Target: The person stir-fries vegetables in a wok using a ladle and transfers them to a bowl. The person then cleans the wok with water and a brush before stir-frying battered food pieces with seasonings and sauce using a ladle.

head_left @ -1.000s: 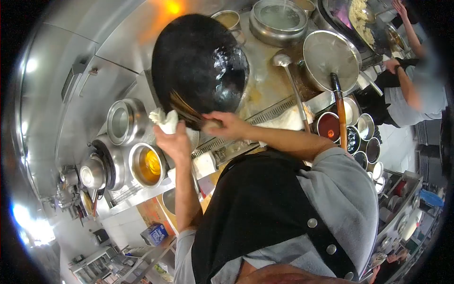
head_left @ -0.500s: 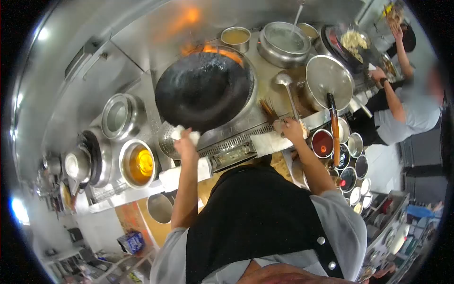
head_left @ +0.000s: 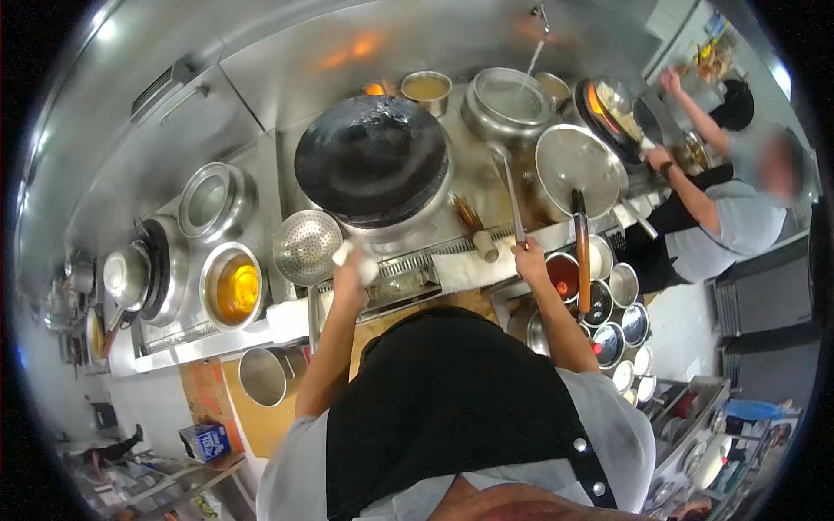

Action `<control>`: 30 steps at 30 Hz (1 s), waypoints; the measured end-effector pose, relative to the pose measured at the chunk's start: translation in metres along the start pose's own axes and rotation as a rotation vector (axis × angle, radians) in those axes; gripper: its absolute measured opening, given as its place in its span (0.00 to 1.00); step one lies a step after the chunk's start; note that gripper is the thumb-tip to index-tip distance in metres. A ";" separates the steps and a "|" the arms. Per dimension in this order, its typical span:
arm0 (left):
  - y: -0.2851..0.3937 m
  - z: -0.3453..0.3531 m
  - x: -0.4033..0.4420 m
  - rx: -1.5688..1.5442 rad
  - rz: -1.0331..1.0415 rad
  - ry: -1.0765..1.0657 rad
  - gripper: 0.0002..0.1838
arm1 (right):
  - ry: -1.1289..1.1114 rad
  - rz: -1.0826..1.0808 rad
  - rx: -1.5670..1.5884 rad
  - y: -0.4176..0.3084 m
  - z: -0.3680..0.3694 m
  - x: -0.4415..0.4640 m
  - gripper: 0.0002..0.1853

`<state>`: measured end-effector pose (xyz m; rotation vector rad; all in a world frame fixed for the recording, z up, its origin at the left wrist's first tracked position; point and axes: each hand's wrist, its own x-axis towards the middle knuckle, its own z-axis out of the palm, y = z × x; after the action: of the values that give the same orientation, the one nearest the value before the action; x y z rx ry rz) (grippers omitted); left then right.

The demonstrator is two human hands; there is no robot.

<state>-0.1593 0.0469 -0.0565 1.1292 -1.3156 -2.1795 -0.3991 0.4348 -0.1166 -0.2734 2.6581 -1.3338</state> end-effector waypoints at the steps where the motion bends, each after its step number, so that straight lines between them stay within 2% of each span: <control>1: -0.020 -0.022 -0.018 0.012 0.012 -0.057 0.22 | 0.000 0.014 0.101 0.003 0.003 -0.007 0.19; 4: -0.062 -0.065 -0.080 0.164 -0.070 -0.075 0.21 | -0.085 0.050 0.143 0.041 0.008 -0.007 0.13; 6: -0.098 -0.098 -0.112 0.370 -0.148 -0.074 0.23 | -0.242 0.330 0.242 0.003 -0.012 -0.020 0.18; 7: -0.126 -0.115 -0.121 0.503 -0.137 -0.034 0.24 | -0.147 0.103 0.171 0.025 -0.001 -0.014 0.14; 10: -0.194 -0.166 -0.155 0.942 -0.066 0.227 0.27 | -0.169 0.042 0.295 -0.036 -0.022 -0.037 0.11; 11: -0.208 -0.169 -0.172 0.982 -0.116 0.422 0.29 | -0.054 -0.218 0.122 -0.021 -0.011 -0.038 0.10; 14: -0.296 -0.266 -0.218 1.122 -0.397 0.370 0.21 | -0.286 -0.106 0.394 -0.081 -0.014 -0.058 0.11; 15: -0.323 -0.295 -0.237 1.182 -0.486 0.319 0.19 | -0.428 0.055 0.454 -0.104 -0.013 -0.056 0.16; 16: -0.345 -0.315 -0.260 1.223 -0.552 0.287 0.18 | -0.437 -0.023 0.438 -0.128 -0.007 -0.051 0.17; 17: -0.361 -0.328 -0.281 1.237 -0.615 0.264 0.17 | -0.457 -0.104 0.424 -0.154 0.004 -0.046 0.17; 20: -0.369 -0.325 -0.345 0.506 -0.644 0.689 0.18 | -0.655 -0.245 0.377 -0.229 0.049 -0.045 0.20; 22: -0.392 -0.345 -0.328 0.624 -0.812 0.761 0.19 | -0.841 -0.265 0.339 -0.271 0.082 -0.056 0.20; 25: -0.399 -0.357 -0.308 0.804 -0.637 0.600 0.19 | -1.146 -0.231 0.282 -0.325 0.149 -0.093 0.22; 27: -0.386 -0.351 -0.284 0.724 -0.689 0.638 0.20 | -1.261 -0.233 0.231 -0.353 0.203 -0.116 0.19; 29: -0.340 -0.340 -0.273 0.609 -0.745 0.688 0.22 | -1.344 -0.180 0.199 -0.368 0.265 -0.133 0.16; 30: -0.333 -0.348 -0.266 0.576 -0.716 0.694 0.23 | -1.370 -0.223 0.134 -0.380 0.287 -0.143 0.15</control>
<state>0.3090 0.1860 -0.3091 2.6064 -1.3357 -1.4732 -0.1622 0.0218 0.0275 -1.0221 1.3900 -0.8105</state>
